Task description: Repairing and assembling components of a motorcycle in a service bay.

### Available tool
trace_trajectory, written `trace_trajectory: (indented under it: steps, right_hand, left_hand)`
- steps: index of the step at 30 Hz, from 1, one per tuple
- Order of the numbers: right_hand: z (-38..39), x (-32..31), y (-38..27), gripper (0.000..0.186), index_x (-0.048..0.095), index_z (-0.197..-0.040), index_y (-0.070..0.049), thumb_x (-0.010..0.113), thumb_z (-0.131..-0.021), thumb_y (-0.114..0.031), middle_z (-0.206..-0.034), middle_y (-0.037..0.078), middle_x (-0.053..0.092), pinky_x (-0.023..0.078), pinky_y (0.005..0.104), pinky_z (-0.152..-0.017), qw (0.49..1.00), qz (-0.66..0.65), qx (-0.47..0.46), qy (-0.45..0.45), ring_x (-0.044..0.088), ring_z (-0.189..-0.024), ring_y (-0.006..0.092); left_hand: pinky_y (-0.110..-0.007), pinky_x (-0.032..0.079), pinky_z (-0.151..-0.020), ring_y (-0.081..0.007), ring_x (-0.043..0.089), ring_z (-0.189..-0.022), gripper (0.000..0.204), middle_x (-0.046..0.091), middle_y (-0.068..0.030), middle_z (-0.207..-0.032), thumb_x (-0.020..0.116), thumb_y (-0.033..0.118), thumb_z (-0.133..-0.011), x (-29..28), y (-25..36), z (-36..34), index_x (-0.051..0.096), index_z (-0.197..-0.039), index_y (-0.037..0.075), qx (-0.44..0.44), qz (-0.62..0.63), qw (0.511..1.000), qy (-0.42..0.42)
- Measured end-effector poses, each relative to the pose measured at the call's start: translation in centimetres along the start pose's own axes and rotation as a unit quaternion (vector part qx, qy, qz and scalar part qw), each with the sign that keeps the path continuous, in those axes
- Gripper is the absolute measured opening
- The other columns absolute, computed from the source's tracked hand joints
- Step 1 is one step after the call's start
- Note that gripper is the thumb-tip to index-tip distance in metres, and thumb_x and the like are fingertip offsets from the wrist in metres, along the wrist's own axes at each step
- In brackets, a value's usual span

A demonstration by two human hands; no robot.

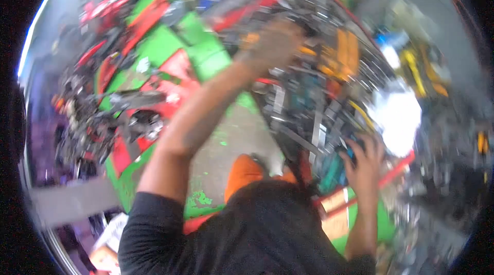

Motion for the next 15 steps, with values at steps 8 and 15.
trace_trajectory:
  steps: [8,15]
  right_hand:
    - [-0.2,0.2,-1.7,0.027,0.069,-0.112,-0.008,0.073,-0.085,-0.012,-0.129,0.012,0.057,0.032,0.0486,-0.114,0.998,-0.015,0.059,0.026,0.045,-0.132,0.0372]
    - [-3.7,-1.4,-4.8,0.029,0.071,-0.108,-0.007,0.078,-0.08,-0.011,-0.122,0.013,0.059,0.04,0.0477,-0.107,0.993,-0.023,0.107,0.048,0.05,-0.125,0.0378]
  left_hand:
    - [-0.046,0.054,-0.084,-0.0325,0.065,-0.103,0.029,0.069,-0.0098,-0.099,0.076,0.02,-0.071,-1.3,-0.1,-0.3,0.069,-0.098,0.009,0.014,0.149,0.987,-0.062]
    - [-0.042,0.048,-0.102,-0.0343,0.062,-0.118,0.046,0.066,-0.0175,-0.126,0.078,0.013,-0.073,-5.9,-8.1,5.5,0.068,-0.117,0.004,-0.062,0.372,0.922,0.086]
Point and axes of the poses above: each hand's wrist, its own z-axis away from the middle knuckle, its own x-axis out of the palm, y = z × x, the point moved 3 cm from there along -z, towards the middle knuckle
